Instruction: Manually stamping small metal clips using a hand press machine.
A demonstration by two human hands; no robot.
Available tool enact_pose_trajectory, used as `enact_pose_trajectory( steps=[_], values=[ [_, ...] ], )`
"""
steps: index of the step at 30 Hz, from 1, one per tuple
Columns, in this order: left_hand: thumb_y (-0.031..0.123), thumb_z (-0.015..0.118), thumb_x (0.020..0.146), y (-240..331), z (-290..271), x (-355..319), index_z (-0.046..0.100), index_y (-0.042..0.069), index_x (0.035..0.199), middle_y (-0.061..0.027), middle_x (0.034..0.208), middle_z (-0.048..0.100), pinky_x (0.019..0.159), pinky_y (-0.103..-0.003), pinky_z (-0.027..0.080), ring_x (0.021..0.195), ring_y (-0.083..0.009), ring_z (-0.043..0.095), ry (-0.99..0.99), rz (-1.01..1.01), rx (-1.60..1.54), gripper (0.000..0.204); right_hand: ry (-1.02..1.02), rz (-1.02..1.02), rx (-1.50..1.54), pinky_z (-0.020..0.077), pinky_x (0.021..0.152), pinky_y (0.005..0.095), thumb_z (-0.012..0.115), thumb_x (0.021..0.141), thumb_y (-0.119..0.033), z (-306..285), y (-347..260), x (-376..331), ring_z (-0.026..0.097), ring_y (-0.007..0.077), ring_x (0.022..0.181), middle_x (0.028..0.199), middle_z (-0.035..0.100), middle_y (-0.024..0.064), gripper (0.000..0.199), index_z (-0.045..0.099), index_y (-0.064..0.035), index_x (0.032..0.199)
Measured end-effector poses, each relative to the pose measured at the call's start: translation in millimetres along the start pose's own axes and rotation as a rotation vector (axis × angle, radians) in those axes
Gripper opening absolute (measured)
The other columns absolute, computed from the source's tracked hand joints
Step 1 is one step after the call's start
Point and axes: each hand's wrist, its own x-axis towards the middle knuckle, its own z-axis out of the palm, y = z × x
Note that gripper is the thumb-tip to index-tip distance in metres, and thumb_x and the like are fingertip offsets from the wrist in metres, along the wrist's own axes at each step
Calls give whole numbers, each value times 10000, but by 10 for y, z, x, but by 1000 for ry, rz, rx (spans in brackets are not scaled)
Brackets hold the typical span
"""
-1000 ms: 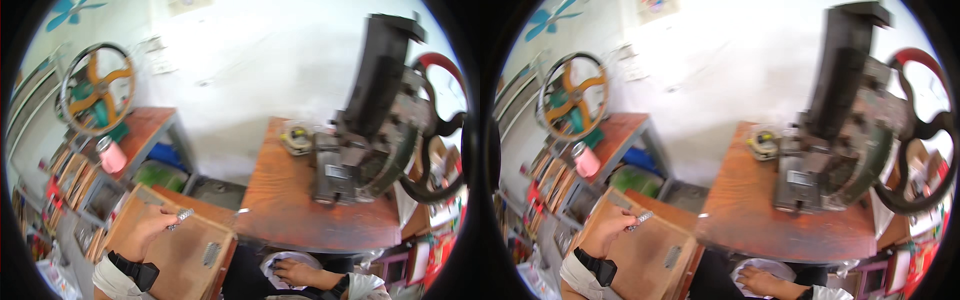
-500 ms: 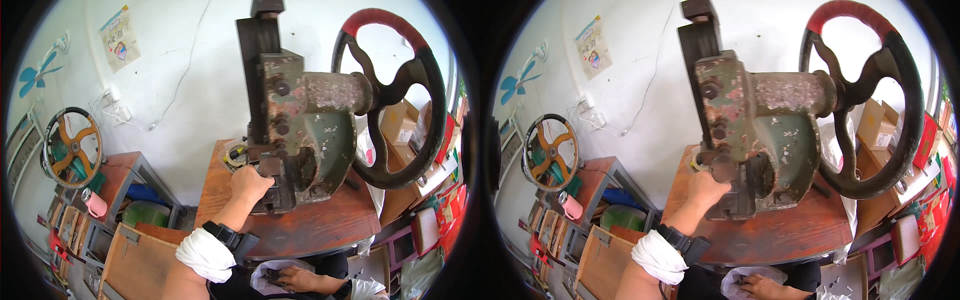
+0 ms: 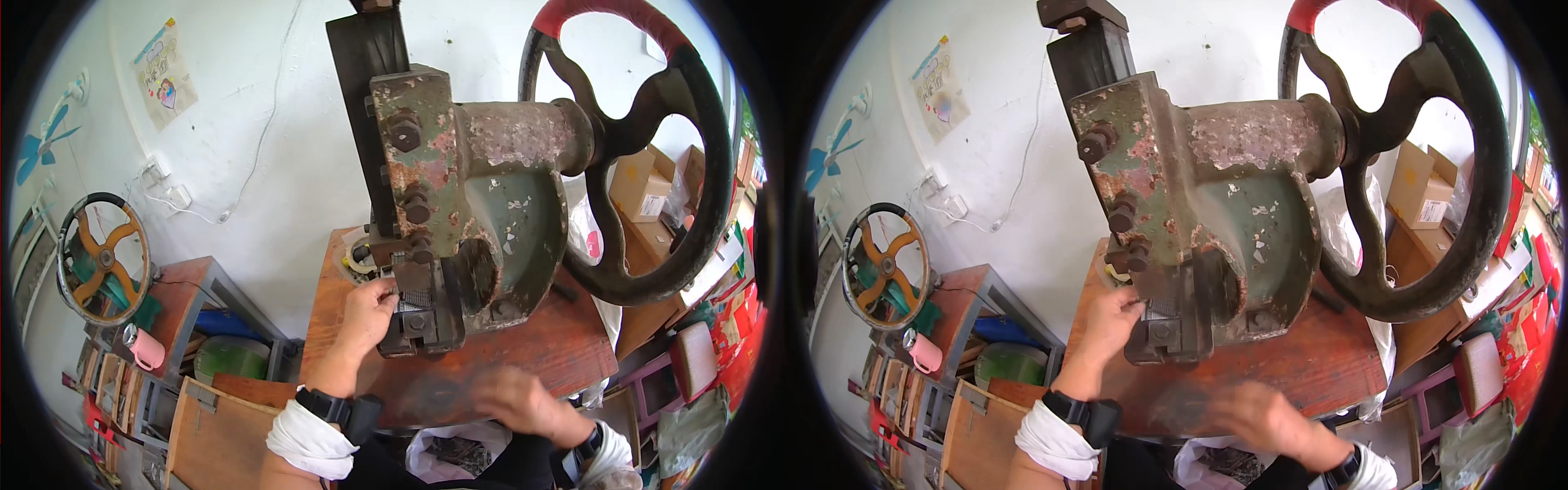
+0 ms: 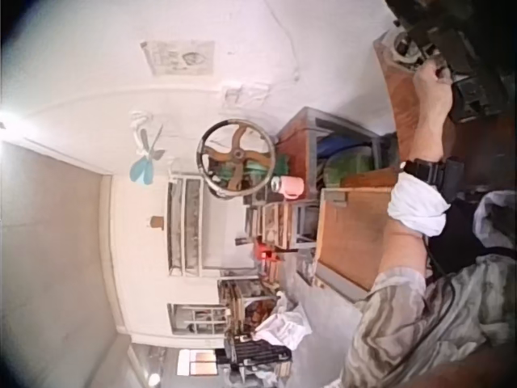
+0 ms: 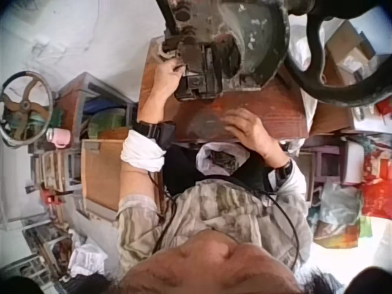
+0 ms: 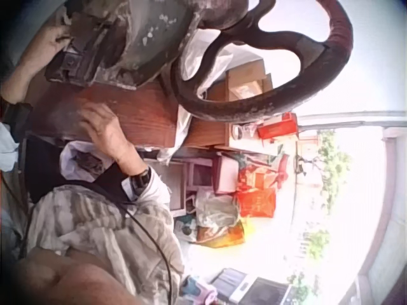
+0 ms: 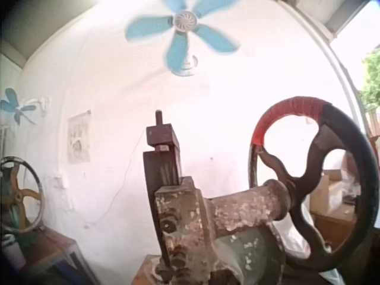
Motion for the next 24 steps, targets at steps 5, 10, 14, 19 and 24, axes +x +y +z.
enact_pose_trajectory(
  steps=[5,10,14,19,24],
  values=[
    [-32,680,745,-199,235,-48,679,35,987,-154,931,644,813,-364,498,911,-310,622,255,208,-48,251,317,213,-134,524,789,402,780,706,-92,250,574,872,624,360,931,1069,610,183,365,639,6,1028],
    [-57,672,739,-339,331,14,654,39,1048,-153,969,612,813,-372,497,921,-308,613,289,150,-197,325,316,331,-142,530,790,389,843,623,-146,445,764,1157,632,341,938,1077,613,169,492,639,-3,1049],
    [-97,639,746,-214,282,-59,630,25,1094,-158,963,614,825,-353,511,935,-309,633,263,164,-182,368,302,416,-169,508,834,408,842,611,-170,471,697,1209,595,367,970,1046,613,165,484,634,8,1010],
    [-132,594,765,-332,314,-62,605,-7,1111,-166,1001,620,826,-329,526,947,-303,658,244,203,-282,368,329,457,-237,482,898,407,845,617,-199,576,672,1289,568,333,1068,1144,591,156,505,666,-25,1057],
    [-96,552,835,-351,256,-8,574,-22,1103,-162,965,681,762,-297,525,918,-236,679,201,201,-203,278,251,250,-273,417,992,439,804,687,-275,585,792,1247,531,375,1098,1218,548,186,402,723,-156,1062]
  ],
)
